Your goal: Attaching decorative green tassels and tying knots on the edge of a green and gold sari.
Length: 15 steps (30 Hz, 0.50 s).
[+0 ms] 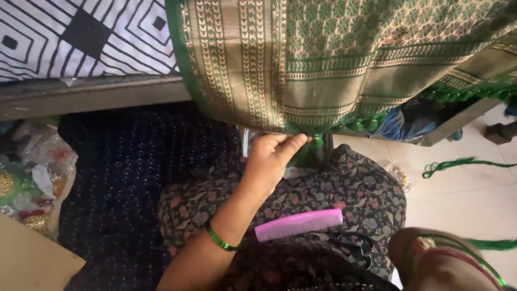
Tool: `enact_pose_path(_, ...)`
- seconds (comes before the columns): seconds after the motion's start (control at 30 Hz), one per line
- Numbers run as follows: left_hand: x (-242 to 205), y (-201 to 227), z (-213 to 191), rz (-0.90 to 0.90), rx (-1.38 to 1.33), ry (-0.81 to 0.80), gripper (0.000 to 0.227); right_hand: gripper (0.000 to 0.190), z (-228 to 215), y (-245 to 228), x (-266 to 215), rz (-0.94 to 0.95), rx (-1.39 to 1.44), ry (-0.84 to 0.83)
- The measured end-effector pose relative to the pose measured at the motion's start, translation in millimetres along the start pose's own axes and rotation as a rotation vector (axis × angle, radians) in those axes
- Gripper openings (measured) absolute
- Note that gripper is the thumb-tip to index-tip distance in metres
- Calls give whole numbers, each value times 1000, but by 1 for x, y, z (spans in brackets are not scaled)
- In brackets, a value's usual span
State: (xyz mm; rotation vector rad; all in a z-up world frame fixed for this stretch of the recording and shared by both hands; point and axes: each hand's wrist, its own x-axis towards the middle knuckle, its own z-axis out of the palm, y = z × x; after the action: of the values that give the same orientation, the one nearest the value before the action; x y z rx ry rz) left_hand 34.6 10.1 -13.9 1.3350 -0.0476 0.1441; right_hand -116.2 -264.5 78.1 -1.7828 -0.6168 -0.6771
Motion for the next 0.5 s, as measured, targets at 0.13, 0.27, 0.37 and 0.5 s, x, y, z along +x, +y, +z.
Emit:
enact_pose_path(0.13,3,-11,-1,-37,-29,-6,27,8,24,37,34,25,73,37)
enact_pose_path(0.27,2,-1,-2,-29,21,-3,27,8,37,75,116,46,133,98)
enact_pose_path(0.37,2,1,-1,-41,14,18,25,8,64,72,196,55,161,127)
enact_pose_path(0.5,2,1,-1,-37,94,44,25,6,66,98,231,5,-40,17)
